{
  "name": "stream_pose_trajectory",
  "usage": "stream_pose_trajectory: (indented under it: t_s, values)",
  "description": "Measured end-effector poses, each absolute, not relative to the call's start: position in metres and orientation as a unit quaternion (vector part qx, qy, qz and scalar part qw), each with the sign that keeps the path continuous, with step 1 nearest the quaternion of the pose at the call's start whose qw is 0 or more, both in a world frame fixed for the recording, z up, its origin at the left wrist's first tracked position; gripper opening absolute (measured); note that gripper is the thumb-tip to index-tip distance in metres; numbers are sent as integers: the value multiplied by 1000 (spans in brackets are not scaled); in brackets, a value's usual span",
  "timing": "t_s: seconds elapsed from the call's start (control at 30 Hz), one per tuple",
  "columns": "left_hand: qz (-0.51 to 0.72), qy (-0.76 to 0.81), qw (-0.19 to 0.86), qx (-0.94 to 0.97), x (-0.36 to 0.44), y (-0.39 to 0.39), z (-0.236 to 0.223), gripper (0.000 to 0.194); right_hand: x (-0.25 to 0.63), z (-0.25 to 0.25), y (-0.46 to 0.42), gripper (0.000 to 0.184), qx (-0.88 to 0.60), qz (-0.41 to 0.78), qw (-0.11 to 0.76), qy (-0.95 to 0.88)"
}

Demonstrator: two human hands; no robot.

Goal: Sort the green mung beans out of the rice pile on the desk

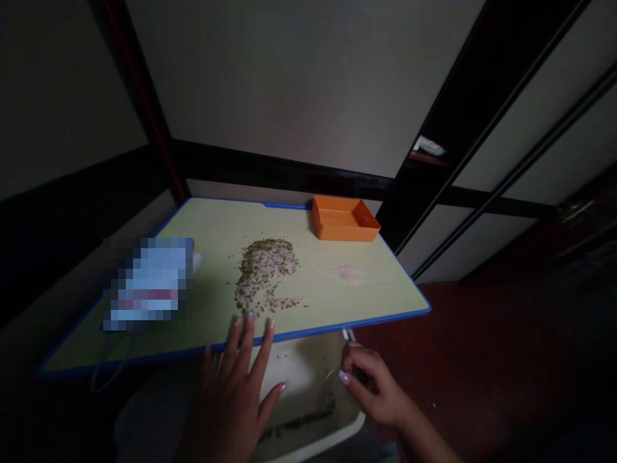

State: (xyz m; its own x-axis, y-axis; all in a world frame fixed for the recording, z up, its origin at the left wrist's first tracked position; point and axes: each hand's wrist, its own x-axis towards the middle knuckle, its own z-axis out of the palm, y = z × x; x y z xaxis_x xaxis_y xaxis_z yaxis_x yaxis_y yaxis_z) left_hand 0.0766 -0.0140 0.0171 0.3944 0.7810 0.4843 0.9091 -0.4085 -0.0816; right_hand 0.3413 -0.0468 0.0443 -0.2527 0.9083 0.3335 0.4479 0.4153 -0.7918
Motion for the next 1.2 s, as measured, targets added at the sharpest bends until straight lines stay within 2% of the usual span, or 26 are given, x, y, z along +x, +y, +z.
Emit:
stream_pose_trajectory:
  t_s: [0.33,0.57,0.9,1.2]
  values:
    - [-174,-528,150,-818,61,-15,18,79,336,41,-44,29,-436,317,412,-735]
    - [-174,-540,166,-807,66,-18,19,77,336,43,-44,24,-436,320,405,-737]
    - [-108,-560,138,-810,60,-16,20,79,330,38,-45,26,-454,325,437,-706]
    - [-206,-529,141,-811,74,-28,19,83,328,53,-29,30,-520,266,395,-709]
